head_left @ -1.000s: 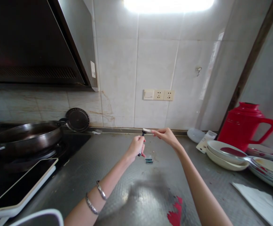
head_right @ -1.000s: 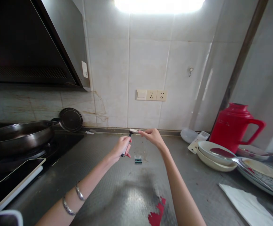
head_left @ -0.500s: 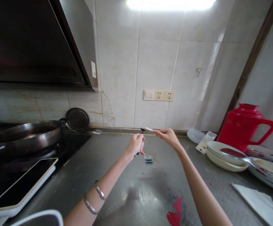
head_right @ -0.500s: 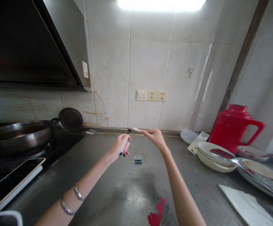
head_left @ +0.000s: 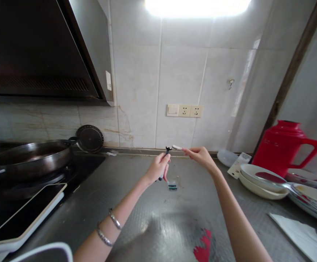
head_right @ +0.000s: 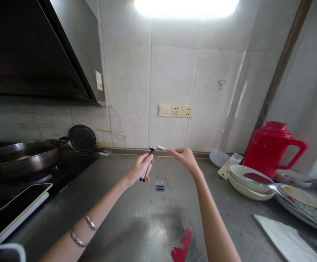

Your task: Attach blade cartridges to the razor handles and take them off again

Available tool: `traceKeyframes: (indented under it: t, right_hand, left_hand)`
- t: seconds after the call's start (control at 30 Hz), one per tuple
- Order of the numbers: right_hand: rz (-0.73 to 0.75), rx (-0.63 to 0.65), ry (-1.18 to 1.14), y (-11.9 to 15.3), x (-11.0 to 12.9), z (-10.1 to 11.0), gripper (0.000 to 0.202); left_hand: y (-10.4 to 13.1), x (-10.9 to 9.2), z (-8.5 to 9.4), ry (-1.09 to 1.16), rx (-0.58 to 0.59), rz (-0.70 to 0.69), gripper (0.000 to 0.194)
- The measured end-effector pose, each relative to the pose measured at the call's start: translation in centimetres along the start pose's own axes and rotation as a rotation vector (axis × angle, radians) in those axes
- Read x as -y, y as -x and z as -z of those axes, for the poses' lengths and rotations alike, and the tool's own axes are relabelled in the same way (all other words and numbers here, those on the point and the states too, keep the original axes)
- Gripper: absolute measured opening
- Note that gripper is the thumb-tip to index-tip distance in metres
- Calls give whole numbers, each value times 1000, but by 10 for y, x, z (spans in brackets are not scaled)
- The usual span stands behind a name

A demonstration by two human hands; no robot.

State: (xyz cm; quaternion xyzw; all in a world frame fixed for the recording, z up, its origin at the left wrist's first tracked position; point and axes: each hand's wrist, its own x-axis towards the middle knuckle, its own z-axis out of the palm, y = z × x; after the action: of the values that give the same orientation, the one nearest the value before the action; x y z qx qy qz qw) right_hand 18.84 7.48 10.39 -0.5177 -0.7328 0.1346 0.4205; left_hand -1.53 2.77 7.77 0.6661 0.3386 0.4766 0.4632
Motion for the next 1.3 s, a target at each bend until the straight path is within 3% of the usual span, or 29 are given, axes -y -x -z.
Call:
traceKeyframes:
  t: [0.17,0.33,0.6,0.73,0.93,1.1,1.3]
  right_hand:
    - [35,88,-51,10,24,20,61]
    - [92,138,11,22,41,39,58]
    - [161,214,42,30,66,31,52]
    - [147,244,66,30,65,32,50]
    - [132,191,137,35,64,45,54]
    - [184,230,116,38,77,34,56]
    - [158,165,189,34,59,48,56]
  left_hand:
    - [1,0,9,-64,51,-166,33]
    - [-2,-4,18,-74,-10,-283,29]
    - [-6,4,21,-110,-66,-331,26]
    - [-6,4,24,-146,-112,-334,24]
    - [-6,4,27,-153,-154,-334,23]
    - [-4,3,24,-226,-149,-331,23]
    - [-6,4,27,-180,-182,-345,23]
